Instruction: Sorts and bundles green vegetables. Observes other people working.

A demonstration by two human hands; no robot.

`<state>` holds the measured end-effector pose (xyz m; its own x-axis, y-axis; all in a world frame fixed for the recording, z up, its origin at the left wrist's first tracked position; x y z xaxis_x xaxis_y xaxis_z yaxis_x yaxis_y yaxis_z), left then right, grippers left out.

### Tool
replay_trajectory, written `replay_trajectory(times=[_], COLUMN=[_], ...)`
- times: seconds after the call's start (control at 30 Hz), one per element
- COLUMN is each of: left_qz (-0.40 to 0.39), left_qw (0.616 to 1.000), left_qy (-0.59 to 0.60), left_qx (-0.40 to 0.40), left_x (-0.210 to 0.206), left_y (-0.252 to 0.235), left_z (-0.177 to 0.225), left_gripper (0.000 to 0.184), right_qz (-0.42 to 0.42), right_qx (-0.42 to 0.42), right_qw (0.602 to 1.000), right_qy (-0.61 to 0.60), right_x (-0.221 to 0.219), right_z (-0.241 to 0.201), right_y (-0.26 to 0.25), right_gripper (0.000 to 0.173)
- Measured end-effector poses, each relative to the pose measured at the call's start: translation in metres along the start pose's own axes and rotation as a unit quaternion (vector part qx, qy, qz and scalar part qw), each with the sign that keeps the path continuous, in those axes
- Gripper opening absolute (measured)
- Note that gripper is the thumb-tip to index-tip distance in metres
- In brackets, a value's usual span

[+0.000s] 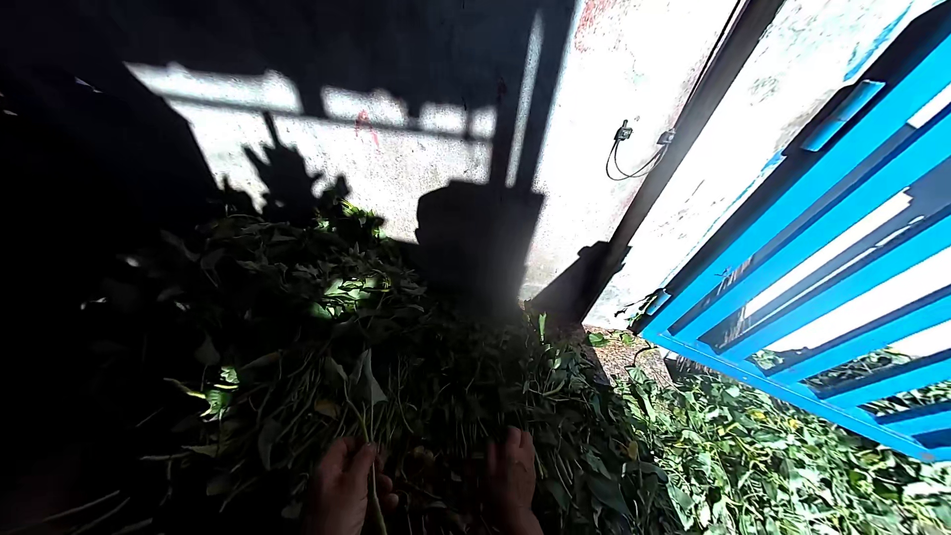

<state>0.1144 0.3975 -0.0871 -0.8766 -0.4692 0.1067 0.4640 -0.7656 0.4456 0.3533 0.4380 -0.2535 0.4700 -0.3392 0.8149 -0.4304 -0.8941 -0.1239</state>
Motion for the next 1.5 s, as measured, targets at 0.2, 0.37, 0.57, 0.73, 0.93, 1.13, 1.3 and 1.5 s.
replay_trajectory(times=[0.2, 0.37, 0.57, 0.73, 0.93, 1.13, 1.3, 1.5], left_qz=[-0.018, -0.008, -0.007, -0.012, -0.050, -0.020, -0.009, -0.077], left_qw=[0.999, 1.000, 0.995, 0.986, 0.979, 0.977, 0.982, 0.985], left_qy=[-0.034, 0.027, 0.084, 0.139, 0.190, 0.196, 0.170, 0.144], left_qx=[-0.029, -0.001, 0.062, 0.088, 0.060, 0.078, 0.087, 0.054], left_x=[-0.003, -0.009, -0.014, -0.017, -0.014, -0.012, -0.011, -0.017], left_y=[0.005, 0.004, 0.008, 0.004, 0.011, 0.012, 0.003, -0.001], left_z=[0.004, 0.006, 0.002, -0.004, 0.003, 0.000, -0.014, -0.018], left_gripper=[0.014, 0.015, 0.011, 0.008, 0.031, 0.009, 0.012, 0.018], right_qz=[-0.163, 0.112, -0.052, -0.149, -0.224, -0.256, -0.287, -0.313], right_qx=[-0.089, -0.028, -0.324, -0.332, -0.355, -0.298, -0.186, -0.053], right_qw=[0.962, 0.992, 0.816, 0.681, 0.636, 0.666, 0.703, 0.727], right_qy=[0.203, 0.052, -0.476, -0.636, -0.648, -0.634, -0.623, -0.609], right_x=[0.003, 0.055, 0.062, 0.072, 0.066, 0.057, 0.062, 0.069], right_z=[0.077, 0.049, 0.051, 0.034, 0.013, -0.008, -0.034, -0.054], right_y=[-0.048, -0.034, -0.005, 0.024, 0.048, 0.069, 0.080, 0.086], right_gripper=[0.038, 0.030, 0.024, 0.024, 0.031, 0.035, 0.027, 0.022])
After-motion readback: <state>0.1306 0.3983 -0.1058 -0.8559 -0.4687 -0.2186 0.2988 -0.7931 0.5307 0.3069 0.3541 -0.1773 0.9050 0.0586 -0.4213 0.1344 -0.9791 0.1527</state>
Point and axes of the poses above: each hand's wrist, its own y-axis away from the middle knuckle, its own x-axis out of the back of the hand, z = x × y, the point moved 4 cm from there along -y, towards the middle knuckle, and after that the axes turned 7 degrees about z, right-handed, at the moved point
